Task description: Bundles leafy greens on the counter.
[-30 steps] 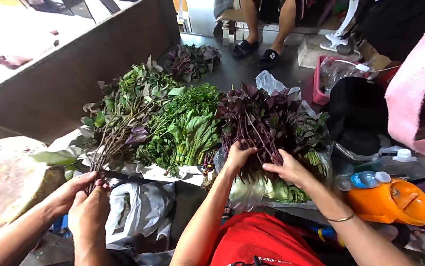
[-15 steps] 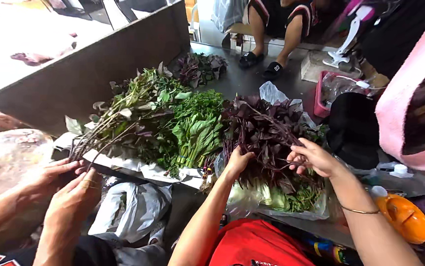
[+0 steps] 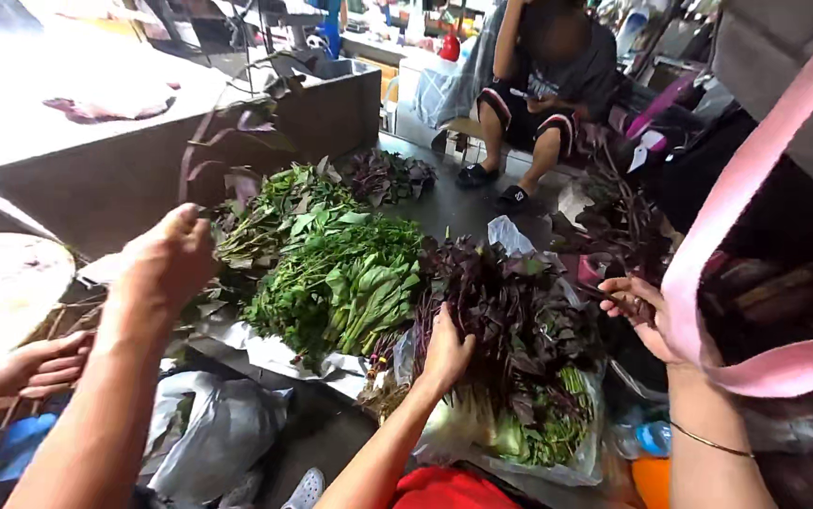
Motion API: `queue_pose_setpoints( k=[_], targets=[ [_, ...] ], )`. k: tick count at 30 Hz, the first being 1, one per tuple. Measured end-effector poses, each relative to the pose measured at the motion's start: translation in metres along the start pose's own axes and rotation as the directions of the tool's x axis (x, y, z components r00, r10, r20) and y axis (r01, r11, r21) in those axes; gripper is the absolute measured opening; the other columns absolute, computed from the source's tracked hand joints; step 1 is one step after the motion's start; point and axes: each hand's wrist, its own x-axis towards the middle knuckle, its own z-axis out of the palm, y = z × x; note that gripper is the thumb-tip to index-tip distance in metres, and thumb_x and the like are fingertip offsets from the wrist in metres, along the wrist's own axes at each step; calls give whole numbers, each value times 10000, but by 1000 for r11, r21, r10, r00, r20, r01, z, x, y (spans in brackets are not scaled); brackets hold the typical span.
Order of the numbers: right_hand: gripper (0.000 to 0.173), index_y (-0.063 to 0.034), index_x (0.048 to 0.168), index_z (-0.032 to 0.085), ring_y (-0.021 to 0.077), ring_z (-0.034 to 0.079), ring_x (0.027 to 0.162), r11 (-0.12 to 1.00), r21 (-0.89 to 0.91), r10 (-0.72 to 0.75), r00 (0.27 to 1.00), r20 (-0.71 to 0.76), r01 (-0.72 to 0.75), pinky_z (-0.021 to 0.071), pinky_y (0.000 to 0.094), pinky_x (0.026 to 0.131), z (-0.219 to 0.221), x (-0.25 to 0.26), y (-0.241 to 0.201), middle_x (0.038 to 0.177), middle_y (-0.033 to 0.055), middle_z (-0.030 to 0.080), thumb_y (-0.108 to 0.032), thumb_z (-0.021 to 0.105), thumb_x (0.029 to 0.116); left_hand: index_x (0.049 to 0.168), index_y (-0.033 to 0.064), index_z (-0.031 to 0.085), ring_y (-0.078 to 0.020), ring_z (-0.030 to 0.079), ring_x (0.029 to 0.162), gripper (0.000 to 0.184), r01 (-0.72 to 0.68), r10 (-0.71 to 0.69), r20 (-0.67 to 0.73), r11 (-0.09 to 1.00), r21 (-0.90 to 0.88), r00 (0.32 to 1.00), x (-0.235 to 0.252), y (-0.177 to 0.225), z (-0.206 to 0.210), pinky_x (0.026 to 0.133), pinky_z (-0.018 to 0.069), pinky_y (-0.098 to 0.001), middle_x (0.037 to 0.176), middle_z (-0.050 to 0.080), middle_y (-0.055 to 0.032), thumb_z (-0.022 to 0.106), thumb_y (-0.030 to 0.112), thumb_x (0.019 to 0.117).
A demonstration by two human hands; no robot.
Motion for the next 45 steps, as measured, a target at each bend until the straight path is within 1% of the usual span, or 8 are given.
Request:
queue_pose_setpoints(
  k=[6,11,15,21,30,35,40,45],
  targets=[
    [302,-28,1322,440,146,725,748,989,15,-146,985,94,145,620,280,698,59,-5,4,1006,49,739,-123,395,1039,1547,-5,390,-424,427,1402,724,-187,198,-107,977,106,974,-16,14,-19,1148,392,-508,1537,406,-279,692,234,934],
    [404,31,1388,373,160,724,791,986,-68,-134,967,216,152,635,322,737,93,-14,23,1071,75,710,-134,458,1030,1470,-40,464,-221,619,1230,492,-67,256,296,848,-526,920,-24,33,-21,1063,502,-390,1376,599,-188,495,241,1067],
    [512,96,1409,433,93,682,1008,922,-371,-15,967,256,113,581,293,913,129,-52,39,1172,112,671,-208,550,1014,1425,-17,414,-119,654,966,446,48,302,243,532,-845,922,-18,46,-9,856,561,-311,1155,647,-70,446,237,1060],
    [513,111,1388,473,359,710,1029,707,-679,-96,979,182,195,572,533,894,146,-85,75,1159,255,686,-164,599,975,1142,-50,594,-206,725,883,219,64,141,131,400,-914,981,-18,50,0,818,605,-381,957,739,-135,642,30,944],
    [401,128,1162,623,454,667,1054,524,-851,291,946,143,-32,495,593,953,147,-77,53,1048,303,681,-245,565,1029,1161,-45,538,-126,686,757,198,12,158,127,580,-814,979,-10,54,4,774,592,-304,810,681,-57,596,18,982],
    [495,130,980,671,435,711,866,615,-779,47,981,190,121,548,589,803,138,-74,79,835,265,693,-343,527,1018,1187,-34,574,-146,719,872,275,38,266,278,656,-754,923,1,53,-9,837,609,-346,954,728,-78,668,28,936],
    [511,101,1130,657,295,691,864,796,-603,10,995,94,49,557,494,836,126,-58,77,897,200,693,-383,518,1042,1431,-48,513,-273,644,1171,626,-166,193,607,981,-102,771,9,55,-59,1061,488,-464,1292,647,-215,620,391,997],
    [323,-30,1065,586,1,429,543,956,-289,91,990,110,-56,430,209,554,108,-45,65,660,-100,432,-342,503,1045,1130,45,732,-276,708,980,256,-650,635,173,680,338,753,-19,75,-91,895,573,-469,1039,725,-147,690,231,959]
  ],
)
